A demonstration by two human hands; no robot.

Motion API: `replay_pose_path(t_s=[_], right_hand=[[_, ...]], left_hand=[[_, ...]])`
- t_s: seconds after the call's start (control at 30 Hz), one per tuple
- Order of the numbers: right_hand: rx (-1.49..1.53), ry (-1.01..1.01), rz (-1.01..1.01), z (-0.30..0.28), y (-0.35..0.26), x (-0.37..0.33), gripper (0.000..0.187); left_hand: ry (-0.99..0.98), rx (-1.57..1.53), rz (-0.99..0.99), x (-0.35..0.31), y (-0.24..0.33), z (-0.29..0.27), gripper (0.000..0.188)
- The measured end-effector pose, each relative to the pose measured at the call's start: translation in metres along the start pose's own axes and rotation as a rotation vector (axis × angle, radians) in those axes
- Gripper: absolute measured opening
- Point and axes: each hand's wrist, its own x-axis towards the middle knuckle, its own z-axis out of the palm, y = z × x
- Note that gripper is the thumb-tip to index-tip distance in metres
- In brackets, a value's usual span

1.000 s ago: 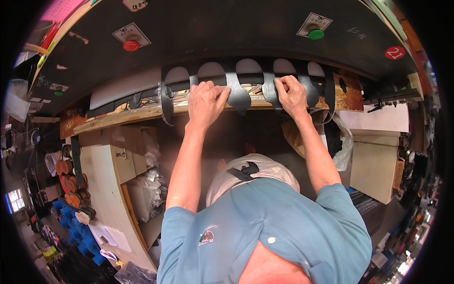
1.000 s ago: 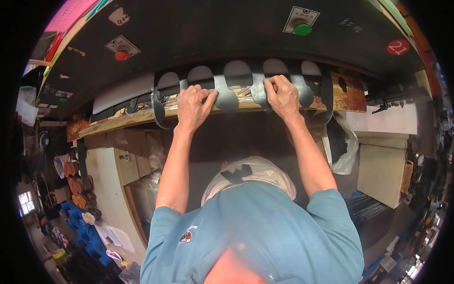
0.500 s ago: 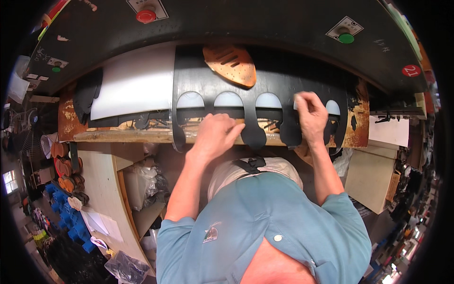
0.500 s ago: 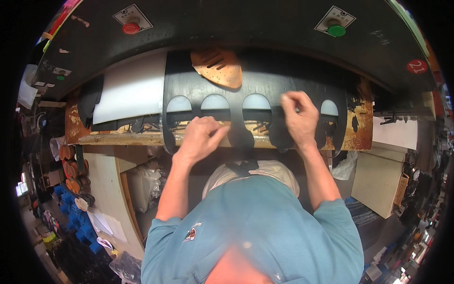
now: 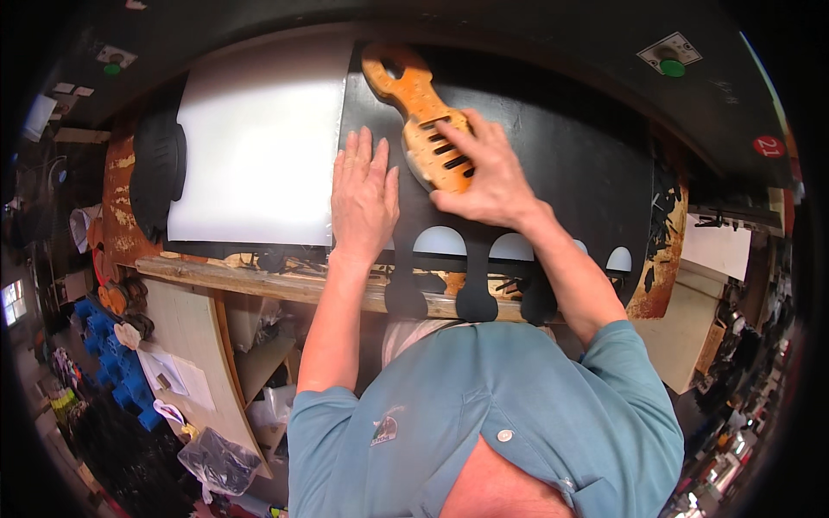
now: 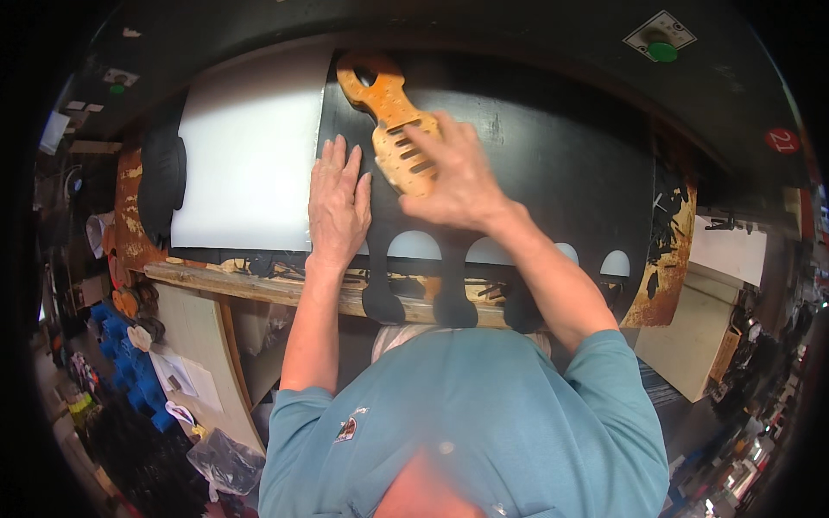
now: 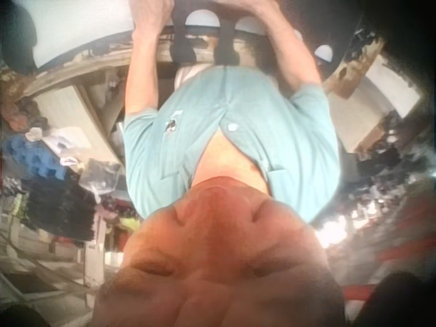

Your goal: The person uses a wooden-handled die-cutting tool to press and cut multiple black insole-shaped pieces from a sheet of material on a workbench. They repeatedly position the tool, apply pressure, and remove the cut pieces, stacking them on the bench.

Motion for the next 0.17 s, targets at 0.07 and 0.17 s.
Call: replay_pose_path(t_s=[0.07,0.17], right_hand=[[0.653,-0.08,0.108,-0.027,0.021,0.004,0.091],[1.013,-0.157,0.153,-0.055,0.04,-0.004,0.087]], left_hand=[[-0.011,-0.024,-0.009,0.0,0.0,0.001,0.045],[-0.027,-0.034,-0.029,0.003,0.0,0.002,0.048]])
